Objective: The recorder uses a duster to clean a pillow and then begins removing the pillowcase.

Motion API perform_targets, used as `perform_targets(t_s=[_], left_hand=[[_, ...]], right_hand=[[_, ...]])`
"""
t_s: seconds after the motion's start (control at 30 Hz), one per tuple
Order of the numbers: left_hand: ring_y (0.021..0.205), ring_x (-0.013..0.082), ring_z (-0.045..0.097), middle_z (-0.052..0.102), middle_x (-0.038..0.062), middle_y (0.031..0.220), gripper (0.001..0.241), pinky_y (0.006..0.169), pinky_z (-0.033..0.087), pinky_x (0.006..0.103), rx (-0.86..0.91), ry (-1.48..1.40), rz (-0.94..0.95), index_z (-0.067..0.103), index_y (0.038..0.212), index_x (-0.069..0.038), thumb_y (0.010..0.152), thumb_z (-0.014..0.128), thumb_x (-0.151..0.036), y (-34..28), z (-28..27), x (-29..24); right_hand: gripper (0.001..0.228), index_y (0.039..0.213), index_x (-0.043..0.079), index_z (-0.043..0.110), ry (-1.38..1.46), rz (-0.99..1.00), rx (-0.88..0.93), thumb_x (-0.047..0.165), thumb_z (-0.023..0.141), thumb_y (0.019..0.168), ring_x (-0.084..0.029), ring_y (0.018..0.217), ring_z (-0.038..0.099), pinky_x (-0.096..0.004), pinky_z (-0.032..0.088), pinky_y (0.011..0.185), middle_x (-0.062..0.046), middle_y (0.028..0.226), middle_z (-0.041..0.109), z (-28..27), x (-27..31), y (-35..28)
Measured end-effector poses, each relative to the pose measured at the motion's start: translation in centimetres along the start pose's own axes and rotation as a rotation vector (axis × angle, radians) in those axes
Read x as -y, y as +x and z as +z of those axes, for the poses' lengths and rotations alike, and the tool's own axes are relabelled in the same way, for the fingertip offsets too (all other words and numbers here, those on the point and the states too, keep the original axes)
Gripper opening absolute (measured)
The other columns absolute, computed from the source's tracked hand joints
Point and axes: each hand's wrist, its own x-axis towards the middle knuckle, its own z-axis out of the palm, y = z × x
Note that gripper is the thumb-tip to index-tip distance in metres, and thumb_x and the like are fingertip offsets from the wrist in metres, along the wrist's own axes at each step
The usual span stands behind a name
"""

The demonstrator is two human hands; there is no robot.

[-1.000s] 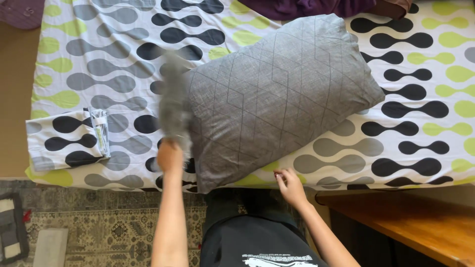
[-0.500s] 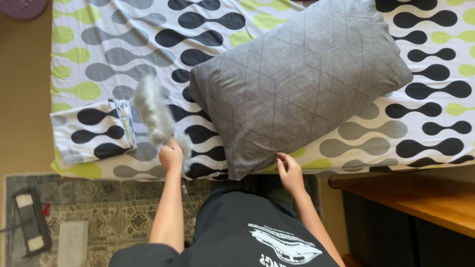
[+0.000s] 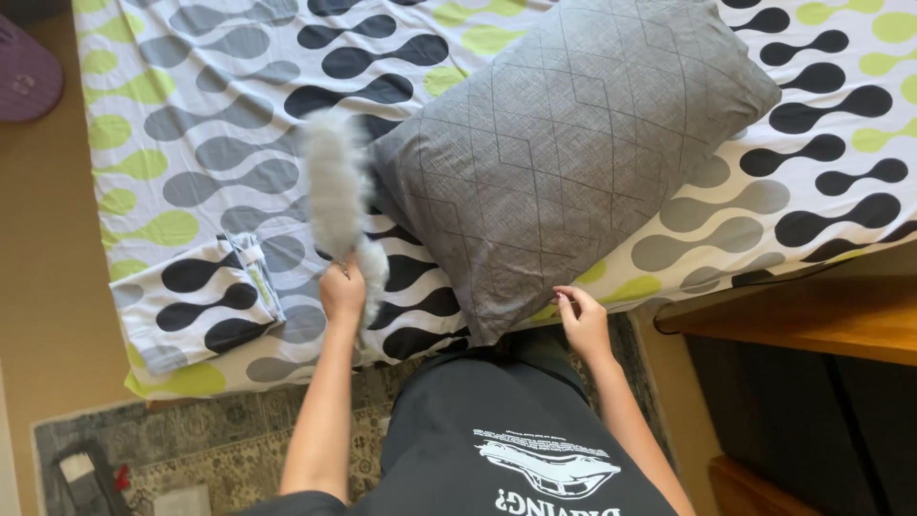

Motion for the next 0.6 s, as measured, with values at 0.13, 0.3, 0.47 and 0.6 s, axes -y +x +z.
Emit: perform_targets(t_s=[0.13,0.3,0.47,0.6], left_hand=[[0.078,0.0472,0.065,0.067,0.024,0.08,0.028,0.07,0.05,0.0551,-0.11,-0.116,0.177,0.067,0.094,-0.002,0.101,0.066,-0.029,0.8,-4.4,-6.8],[0.063,0.0393,0.064,0.065,0.023,0.074,0.019,0.058,0.048,0.045,0.25,-0.479,0.562,0.068,0.104,0.0,0.09,0.063,-0.013,-1.4,-7.7,-19.2],[0.07,0.0184,0.062,0.071,0.016,0.079,0.027,0.065,0.049,0.0368,0.368,-0.878,0.456,0.069,0.105,0.004,0.106,0.06,-0.021,-5.5,-1.3,-25.4],[0.097,0.0156,0.067,0.073,0.015,0.103,0.039,0.086,0.052,0.0333,0.402,-1.007,0.309,0.06,0.121,0.007,0.107,0.062,-0.029,-6.2,1.1,-27.6]], right_hand=[[0.024,0.117,0.003,0.072,0.043,0.17,-0.008,0.014,0.059,0.1,-0.017,0.069,0.068,-0.033,0.056,0.065,-0.008,0.089,0.076,0.9,1.5,0.4],[0.03,0.12,0.004,0.07,0.183,-0.043,0.228,0.016,0.07,0.093,-0.011,0.089,0.069,-0.026,0.056,0.078,-0.006,0.099,0.077,2.9,4.9,1.2],[0.046,0.121,-0.002,0.062,0.112,-0.271,0.414,0.019,0.08,0.085,-0.015,0.093,0.065,-0.031,0.053,0.079,-0.009,0.105,0.07,7.7,5.6,0.2],[0.022,0.103,-0.003,0.064,0.505,-0.056,0.406,0.018,0.058,0.103,-0.015,0.072,0.065,-0.032,0.054,0.064,-0.01,0.082,0.069,10.2,-0.1,-0.1]])
